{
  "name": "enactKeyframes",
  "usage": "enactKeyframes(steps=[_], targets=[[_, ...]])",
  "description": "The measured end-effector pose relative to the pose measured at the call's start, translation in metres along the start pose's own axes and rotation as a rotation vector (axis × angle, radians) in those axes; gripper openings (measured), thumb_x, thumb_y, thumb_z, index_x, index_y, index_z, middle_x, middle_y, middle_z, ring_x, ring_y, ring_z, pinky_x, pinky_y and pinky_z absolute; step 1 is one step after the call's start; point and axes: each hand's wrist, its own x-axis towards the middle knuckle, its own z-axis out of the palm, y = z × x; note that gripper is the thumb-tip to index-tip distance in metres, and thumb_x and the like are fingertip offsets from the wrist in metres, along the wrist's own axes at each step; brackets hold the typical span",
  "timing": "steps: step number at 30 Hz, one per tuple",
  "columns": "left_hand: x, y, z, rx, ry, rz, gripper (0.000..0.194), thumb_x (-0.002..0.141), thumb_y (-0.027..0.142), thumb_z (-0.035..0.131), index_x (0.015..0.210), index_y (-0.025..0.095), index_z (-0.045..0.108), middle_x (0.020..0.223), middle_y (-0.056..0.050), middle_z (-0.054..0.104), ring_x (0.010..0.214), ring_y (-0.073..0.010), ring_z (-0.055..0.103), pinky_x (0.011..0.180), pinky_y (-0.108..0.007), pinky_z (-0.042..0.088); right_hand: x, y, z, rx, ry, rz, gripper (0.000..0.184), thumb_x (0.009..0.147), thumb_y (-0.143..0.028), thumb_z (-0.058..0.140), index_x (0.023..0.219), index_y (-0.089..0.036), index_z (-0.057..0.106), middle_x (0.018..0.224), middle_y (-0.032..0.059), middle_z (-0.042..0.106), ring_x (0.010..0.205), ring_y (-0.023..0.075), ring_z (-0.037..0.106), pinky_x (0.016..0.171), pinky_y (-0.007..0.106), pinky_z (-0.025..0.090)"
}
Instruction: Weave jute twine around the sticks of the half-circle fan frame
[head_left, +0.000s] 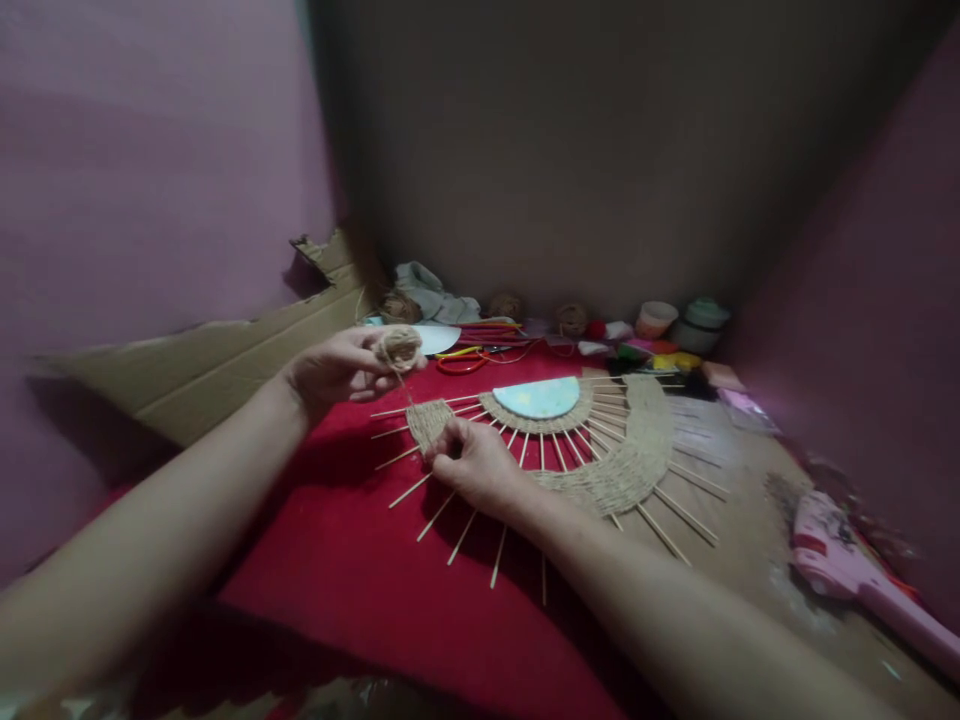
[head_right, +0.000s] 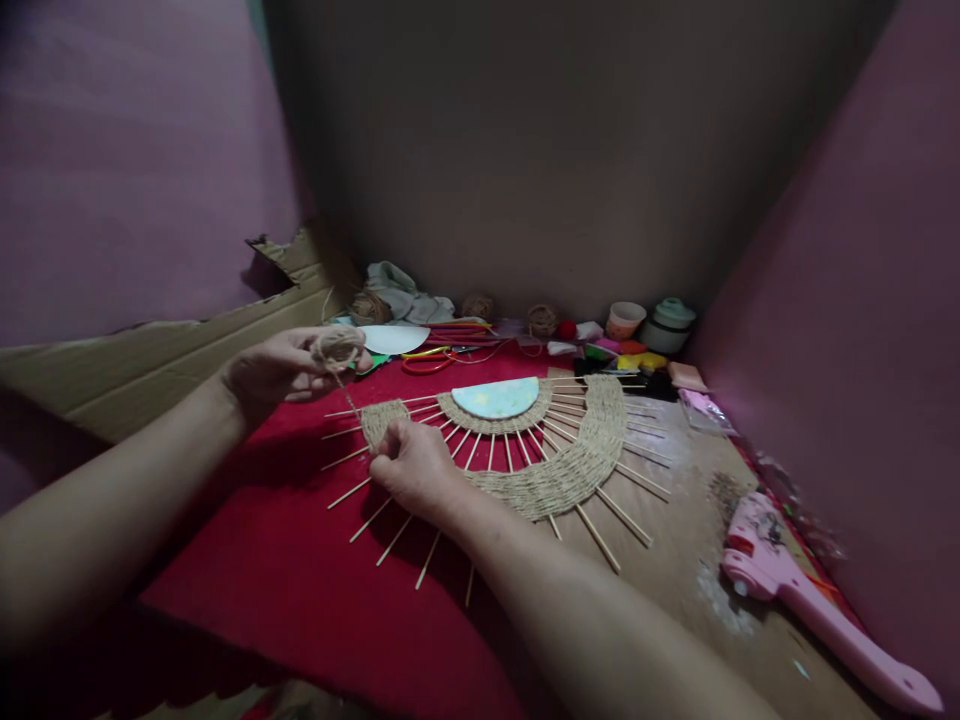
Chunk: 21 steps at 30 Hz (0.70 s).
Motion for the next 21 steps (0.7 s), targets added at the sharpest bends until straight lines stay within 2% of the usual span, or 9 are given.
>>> enactKeyframes(steps=[3, 7, 10, 12, 15, 18, 21], targets=[[0.005, 0.003, 0.024, -0.119, 0.039, 0.044, 0.041, 0.055, 0.012, 0.056, 0.095, 0.017, 0.062, 0.085, -0.008, 0.066, 0.043, -0.0037, 0.037, 0.031, -0.016, 0.023, 0.000, 0.001, 0.000, -0.028, 0.017, -0.007, 0.012, 0.061, -0.009, 0.054, 0.061, -0.020, 0.049, 0.066, -0.0009, 0.062, 0.062, 0.0121, 0.054, 0.060, 0.025, 0.042], [0.012, 0.014, 0.059, -0.228, 0.056, -0.028, 0.028, 0.060, 0.013, 0.049, 0.086, 0.013, 0.060, 0.062, -0.004, 0.056, 0.039, -0.0042, 0.029, 0.027, -0.015, 0.016, 0.001, -0.001, 0.000, -0.051, 0.035, 0.021, 0.013, 0.061, -0.009, 0.054, 0.060, -0.020, 0.049, 0.060, -0.0029, 0.058, 0.059, 0.0116, 0.053, 0.057, 0.024, 0.041], [0.017, 0.028, 0.076, -0.340, 0.085, 0.019, 0.024, 0.063, 0.009, 0.047, 0.083, 0.011, 0.058, 0.063, -0.004, 0.054, 0.047, -0.0051, 0.043, 0.033, -0.012, 0.029, 0.001, -0.004, -0.001, -0.032, 0.029, 0.025, 0.013, 0.061, -0.008, 0.054, 0.059, -0.020, 0.049, 0.061, -0.0020, 0.058, 0.060, 0.0120, 0.053, 0.058, 0.024, 0.042], [0.023, 0.040, 0.082, -0.377, 0.101, 0.107, 0.023, 0.067, 0.008, 0.047, 0.087, 0.011, 0.057, 0.075, -0.007, 0.059, 0.062, -0.0068, 0.053, 0.044, -0.012, 0.040, 0.001, -0.005, -0.002, -0.037, 0.026, 0.017, 0.014, 0.061, -0.008, 0.056, 0.059, -0.020, 0.049, 0.064, -0.0013, 0.060, 0.062, 0.0125, 0.054, 0.059, 0.025, 0.043], [0.036, 0.058, 0.086, -0.328, 0.107, 0.166, 0.021, 0.071, 0.010, 0.048, 0.090, 0.011, 0.057, 0.088, -0.009, 0.061, 0.080, -0.0102, 0.057, 0.056, -0.016, 0.047, 0.001, -0.003, -0.002, -0.018, 0.044, 0.033, 0.015, 0.061, -0.010, 0.057, 0.060, -0.021, 0.047, 0.062, -0.0023, 0.058, 0.060, 0.0122, 0.052, 0.058, 0.025, 0.042], [0.049, 0.067, 0.088, -0.332, 0.150, 0.171, 0.017, 0.070, 0.007, 0.050, 0.085, 0.013, 0.055, 0.087, -0.006, 0.061, 0.078, -0.0088, 0.056, 0.054, -0.015, 0.045, 0.002, -0.002, -0.002, 0.006, 0.051, 0.044, 0.016, 0.061, -0.010, 0.056, 0.060, -0.021, 0.043, 0.055, -0.0053, 0.050, 0.054, 0.0107, 0.046, 0.053, 0.023, 0.038], [0.065, 0.065, 0.086, -0.309, 0.254, 0.281, 0.014, 0.071, 0.009, 0.057, 0.082, 0.017, 0.053, 0.080, 0.000, 0.061, 0.065, -0.0050, 0.051, 0.046, -0.014, 0.038, 0.001, -0.003, -0.001, -0.028, 0.033, 0.016, 0.017, 0.061, -0.009, 0.055, 0.058, -0.021, 0.044, 0.057, -0.0050, 0.051, 0.057, 0.0110, 0.049, 0.056, 0.023, 0.039]])
